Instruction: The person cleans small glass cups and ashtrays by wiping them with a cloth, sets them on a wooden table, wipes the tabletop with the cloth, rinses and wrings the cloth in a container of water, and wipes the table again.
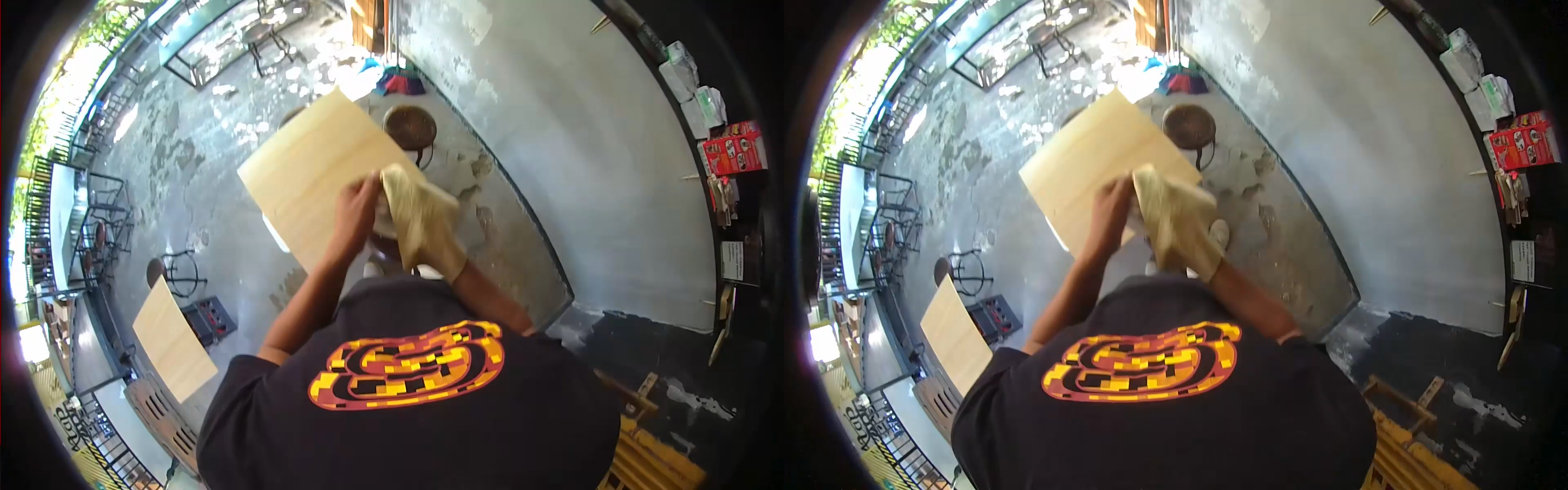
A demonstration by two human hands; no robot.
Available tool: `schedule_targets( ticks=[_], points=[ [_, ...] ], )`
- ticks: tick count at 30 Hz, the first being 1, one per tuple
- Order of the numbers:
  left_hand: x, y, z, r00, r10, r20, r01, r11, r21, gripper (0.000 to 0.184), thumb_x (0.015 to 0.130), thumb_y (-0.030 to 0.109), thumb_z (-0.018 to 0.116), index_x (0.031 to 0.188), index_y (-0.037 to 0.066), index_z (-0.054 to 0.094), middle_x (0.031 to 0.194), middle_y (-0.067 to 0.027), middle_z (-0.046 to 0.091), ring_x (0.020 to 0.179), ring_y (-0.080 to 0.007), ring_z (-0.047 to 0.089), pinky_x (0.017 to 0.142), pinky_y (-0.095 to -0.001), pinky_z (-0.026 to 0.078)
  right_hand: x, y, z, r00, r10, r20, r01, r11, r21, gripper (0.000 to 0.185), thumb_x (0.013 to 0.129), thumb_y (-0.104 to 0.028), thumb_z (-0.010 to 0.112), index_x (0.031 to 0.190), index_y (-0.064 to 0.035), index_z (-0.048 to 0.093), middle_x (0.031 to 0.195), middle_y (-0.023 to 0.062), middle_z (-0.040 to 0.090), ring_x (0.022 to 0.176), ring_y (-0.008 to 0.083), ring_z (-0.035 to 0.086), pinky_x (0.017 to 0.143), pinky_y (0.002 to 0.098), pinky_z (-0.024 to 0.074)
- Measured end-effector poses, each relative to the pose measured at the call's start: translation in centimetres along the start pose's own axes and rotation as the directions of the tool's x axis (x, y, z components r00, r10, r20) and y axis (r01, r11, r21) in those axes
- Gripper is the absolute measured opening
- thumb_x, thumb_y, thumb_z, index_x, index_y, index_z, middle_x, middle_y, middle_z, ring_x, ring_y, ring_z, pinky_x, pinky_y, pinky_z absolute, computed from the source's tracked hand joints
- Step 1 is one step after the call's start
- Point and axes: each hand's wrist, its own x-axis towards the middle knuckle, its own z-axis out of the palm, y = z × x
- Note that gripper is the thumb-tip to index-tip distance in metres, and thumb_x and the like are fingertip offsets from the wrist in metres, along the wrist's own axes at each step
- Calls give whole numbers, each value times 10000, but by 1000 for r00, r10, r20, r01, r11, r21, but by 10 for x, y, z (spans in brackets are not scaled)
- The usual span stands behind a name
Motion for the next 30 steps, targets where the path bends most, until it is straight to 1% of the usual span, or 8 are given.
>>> schedule_targets(
  ticks=[2,5,9,12,18,23,26,30],
  points=[
    [17,-19,6,979,-195,64,200,975,-92,364,1035,314,549,988,-8,713,805,-14,656,749,-104,589,675,-275,478,-10,-2,-4,996,-88,13,89,988,-127,662,872,-196,681,1471,-69,431,1389,164,533,1295,274,500,1084,378,410],
    [30,-29,36,996,81,36,-75,988,-135,332,998,312,556,1153,39,662,1014,-86,703,956,-230,669,856,-420,528,-4,-6,-43,969,-85,230,198,826,-528,638,850,-211,643,1437,-35,469,1426,166,521,1351,273,451,1138,365,332],
    [73,-15,80,964,-143,225,267,525,-808,385,986,360,539,1163,38,656,1074,-129,711,1028,-289,670,971,-508,505,42,35,-115,984,-67,167,73,997,-28,585,854,-176,640,1394,-26,474,1177,123,596,1129,269,581,941,362,464],
    [89,22,138,928,-199,316,365,300,-882,380,985,373,530,1137,49,658,1062,-131,707,1010,-276,674,962,-492,523,68,74,-168,996,18,91,-36,979,203,561,851,-145,641,1376,-36,474,990,76,608,939,249,632,754,357,522],
    [159,30,229,934,-215,287,357,486,-798,313,1007,337,520,1095,61,638,953,-58,691,870,-196,683,814,-382,570,66,142,-282,975,207,85,-212,975,61,477,868,-126,624,1319,-29,502,881,15,586,856,199,634,695,336,534],
    [174,55,274,985,168,44,-158,972,-175,380,1051,341,534,837,63,681,689,51,590,636,-39,534,625,-220,427,53,217,-266,981,173,91,-195,899,392,512,801,-131,672,1274,-29,504,937,52,611,825,202,632,673,336,504],
    [181,52,280,996,93,12,-90,985,-147,379,1048,360,536,874,56,679,715,36,601,639,-63,552,637,-235,453,43,226,-256,983,176,44,-173,831,528,496,817,-131,655,1278,-30,503,948,54,611,835,197,631,690,331,504],
    [204,16,264,983,-18,182,124,801,-586,280,988,236,520,1096,8,643,1009,-86,688,865,-180,655,779,-340,530,34,232,-240,979,202,29,-163,692,703,475,839,-132,633,1284,-32,501,961,56,610,847,191,629,712,325,503]
  ],
)
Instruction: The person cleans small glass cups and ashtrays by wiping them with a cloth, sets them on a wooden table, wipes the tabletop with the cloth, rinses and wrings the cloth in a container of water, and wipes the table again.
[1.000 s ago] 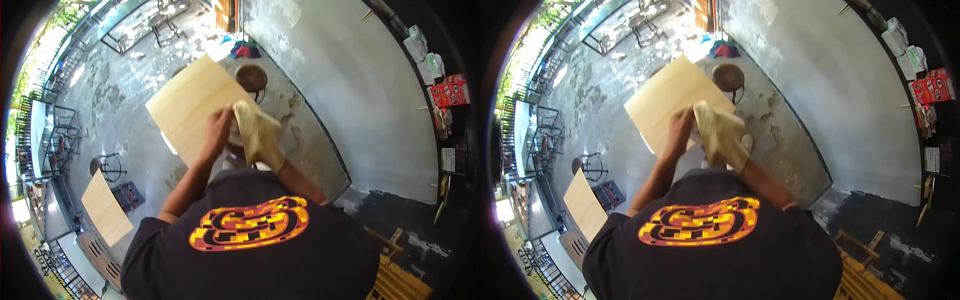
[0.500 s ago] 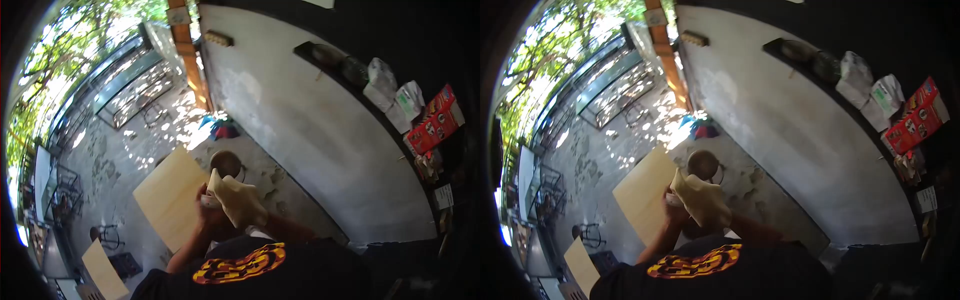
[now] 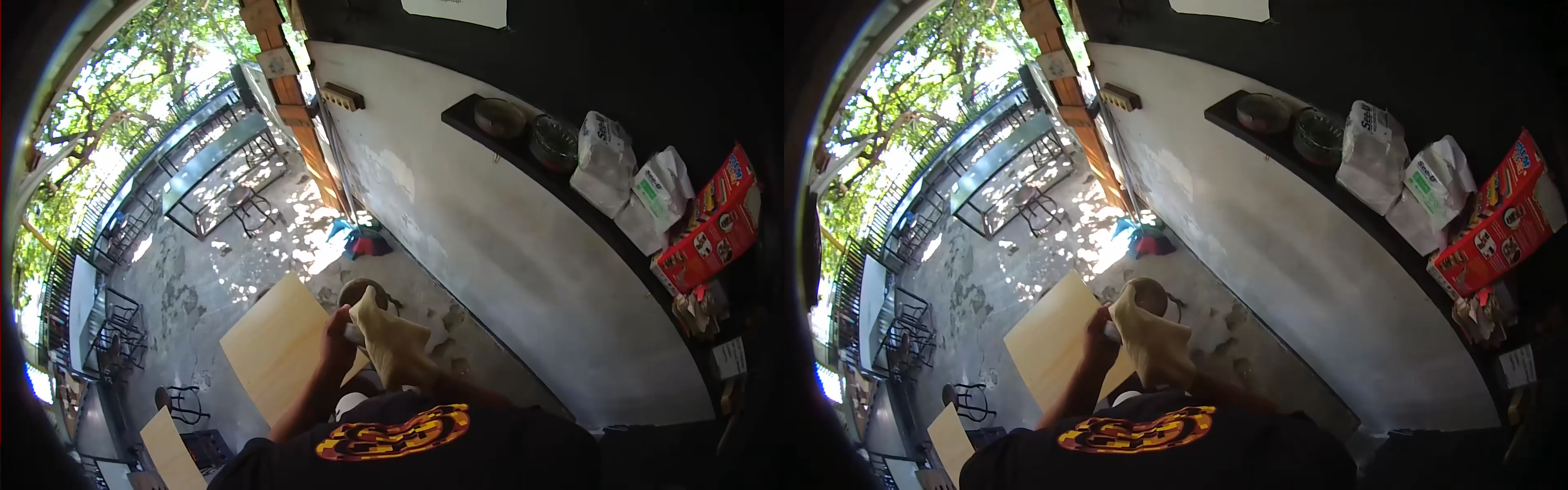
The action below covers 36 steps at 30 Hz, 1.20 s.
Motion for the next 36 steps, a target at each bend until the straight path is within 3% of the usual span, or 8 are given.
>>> schedule_targets(
  ticks=[5,8,12,20,25,27,32,36],
  points=[
    [-10,4,40,959,-276,61,279,884,-375,410,959,367,593,1201,35,612,1155,-140,691,1089,-301,647,1060,-426,455,1,21,-4,996,87,16,-85,890,447,450,866,-133,604,1292,-34,500,978,59,609,864,184,627,739,318,501],
    [0,0,68,961,-278,3,267,918,-292,411,951,383,607,1177,40,624,1084,-111,700,1006,-264,675,958,-376,505,3,35,-11,990,123,69,-132,630,765,435,882,-133,587,1296,-35,498,989,61,608,873,179,625,756,313,501],
    [20,7,70,973,152,176,-229,741,631,418,1038,381,559,947,3,712,849,-10,692,779,-80,627,672,-241,468,7,40,-25,983,81,166,-178,177,968,416,904,-134,565,1303,-37,497,1002,63,607,886,173,623,777,307,500],
    [38,21,64,999,-22,-25,27,975,223,390,1005,352,572,864,-1,659,736,-53,639,599,-154,592,552,-294,473,32,33,-19,949,-138,284,-315,-467,826,380,947,-135,519,1315,-40,494,1030,68,605,912,161,619,821,295,498],
    [18,42,65,969,-4,246,38,990,-136,396,1006,370,504,956,-2,629,891,-109,666,817,-214,654,733,-346,541,48,28,-12,917,-218,335,-396,-600,695,360,974,-136,491,1322,-42,492,1047,71,604,928,153,617,849,288,496],
    [19,39,61,973,-30,228,66,986,-151,404,1015,390,487,962,14,624,910,-97,654,855,-205,640,769,-345,531,51,26,-10,908,-236,347,-415,-630,656,353,985,-136,480,1325,-43,491,1054,72,604,935,150,616,860,285,496],
    [18,12,43,954,298,-10,-245,803,544,416,1036,449,482,957,63,615,865,-14,580,785,-114,534,719,-285,446,50,25,-6,896,-261,359,-438,-657,614,336,1012,-137,452,1333,-45,489,1071,75,603,951,142,614,887,277,495],
    [36,-7,2,974,215,76,-227,877,423,451,1068,353,435,1254,-29,583,1147,-103,643,1034,-173,596,923,-319,462,45,27,-4,892,-278,356,-447,-659,605,324,1034,-138,429,1339,-47,488,1084,78,602,964,136,612,909,271,494]
  ],
)
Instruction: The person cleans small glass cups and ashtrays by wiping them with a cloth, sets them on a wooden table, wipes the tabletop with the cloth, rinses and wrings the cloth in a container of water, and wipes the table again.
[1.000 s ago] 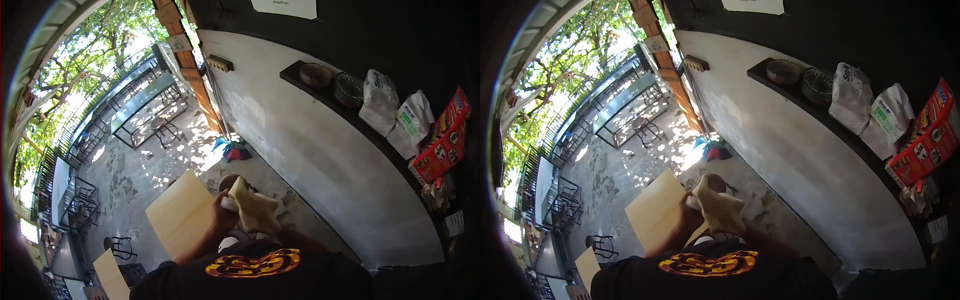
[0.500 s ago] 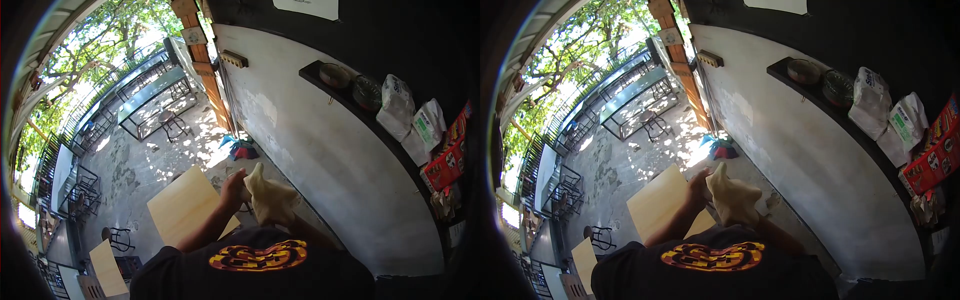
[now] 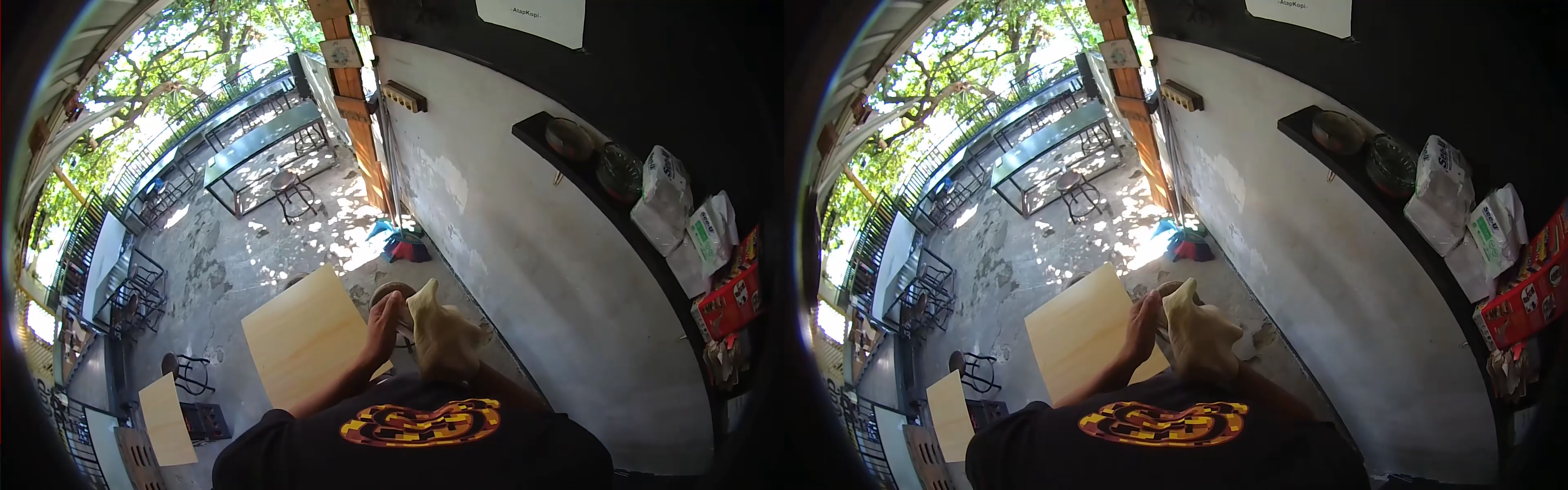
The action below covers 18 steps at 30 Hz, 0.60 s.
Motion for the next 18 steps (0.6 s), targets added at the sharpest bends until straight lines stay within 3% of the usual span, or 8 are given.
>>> schedule_targets(
  ticks=[3,5,6,7,9,12,15,18],
  points=[
    [-10,22,8,990,-135,44,140,975,-171,477,1059,334,444,1317,-41,584,1212,-119,668,1083,-194,635,975,-340,487,-1,5,2,999,34,-6,-33,996,85,313,1042,-145,423,1335,-61,496,1094,72,596,972,127,604,923,267,488],
    [-17,16,0,986,-116,118,135,977,-166,487,1042,353,448,1312,-28,584,1215,-125,671,1104,-219,638,1000,-365,488,-5,8,5,998,64,-6,-62,986,152,307,1036,-151,433,1322,-74,510,1094,66,594,971,124,599,922,269,485],
    [-18,15,-1,978,-134,162,174,947,-269,485,1035,357,450,1308,-22,583,1215,-130,672,1111,-232,639,1011,-379,487,-4,9,5,998,64,-10,-62,987,147,305,1032,-151,437,1317,-74,513,1093,67,596,969,127,601,919,272,486],
    [-20,16,-1,967,-151,205,219,905,-365,484,1029,360,452,1304,-16,583,1215,-135,673,1119,-244,641,1022,-393,486,-4,9,4,998,61,-17,-58,990,127,303,1028,-151,441,1311,-74,517,1091,69,599,966,130,603,916,275,487],
    [-21,21,2,922,-209,325,382,619,-686,469,1021,355,456,1293,-5,581,1211,-150,674,1126,-268,644,1041,-422,483,-4,10,3,998,46,-31,-44,996,71,299,1020,-151,450,1299,-74,525,1088,71,603,962,136,607,911,282,489],
    [-26,37,18,917,-364,165,370,620,-692,343,970,374,570,1102,63,632,1041,-94,696,962,-265,677,961,-457,501,-10,11,1,999,5,-46,-6,1000,-21,293,1009,-151,463,1282,-74,536,1084,74,610,955,145,612,903,291,492],
    [-24,32,9,891,-416,180,422,618,-663,368,995,401,542,1142,76,629,1049,-82,686,976,-261,671,948,-440,505,-15,14,-3,996,-40,-76,30,992,-125,288,997,-150,475,1265,-74,548,1080,77,617,948,154,618,894,300,496],
    [-20,5,-8,952,-289,100,301,827,-474,453,1015,476,502,1194,75,614,997,-60,686,989,-235,664,939,-415,498,-19,16,-6,987,-113,-117,71,948,-310,282,986,-150,488,1248,-73,559,1075,81,624,941,163,623,886,310,499]
  ],
)
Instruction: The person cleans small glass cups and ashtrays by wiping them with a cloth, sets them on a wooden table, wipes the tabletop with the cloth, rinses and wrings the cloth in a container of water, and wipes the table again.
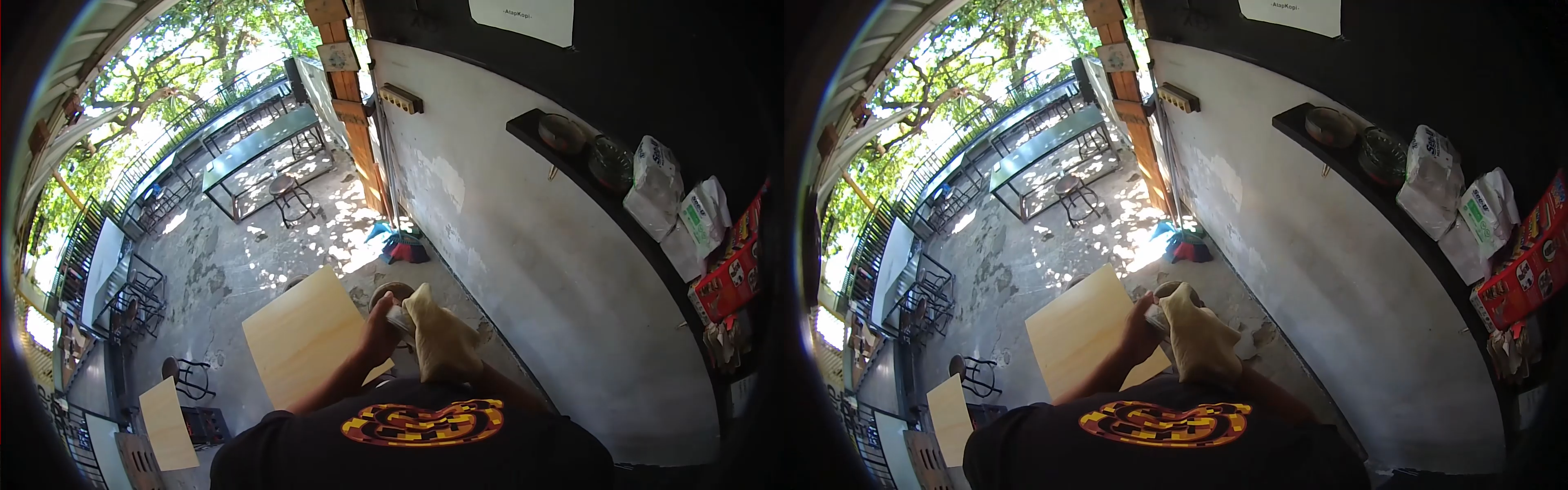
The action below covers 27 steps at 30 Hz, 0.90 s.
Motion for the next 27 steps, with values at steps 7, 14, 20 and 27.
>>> schedule_targets(
  ticks=[7,14,20,27],
  points=[
    [11,-9,-12,999,46,-22,-32,896,442,690,977,635,500,1372,74,426,1287,-109,508,1147,-247,552,946,-428,476,4,2,-10,947,-318,-38,138,512,-848,269,959,-150,518,1208,-73,586,1065,89,641,925,184,636,867,332,507],
    [-2,14,3,962,-269,-50,260,839,479,785,936,678,534,1452,169,234,1428,-127,404,1283,-374,491,958,-606,466,19,17,-2,910,-379,166,-30,-460,-887,256,932,-149,548,1168,-73,612,1055,96,657,909,205,649,848,354,515],
    [-3,26,-22,930,-320,183,237,899,369,839,960,730,389,1542,132,303,1471,-142,490,1299,-315,548,1046,-517,466,35,27,-2,904,-348,250,-24,-623,-782,245,909,-149,573,1133,-73,635,1046,103,671,895,224,660,831,373,521],
    [-21,71,-14,944,-292,152,237,923,303,835,977,737,303,1541,123,354,1459,-128,522,1318,-280,539,1066,-477,457,65,39,8,896,-275,350,-6,-795,-607,232,882,-149,603,1093,-73,662,1036,111,688,879,245,673,812,395,529]
  ],
)
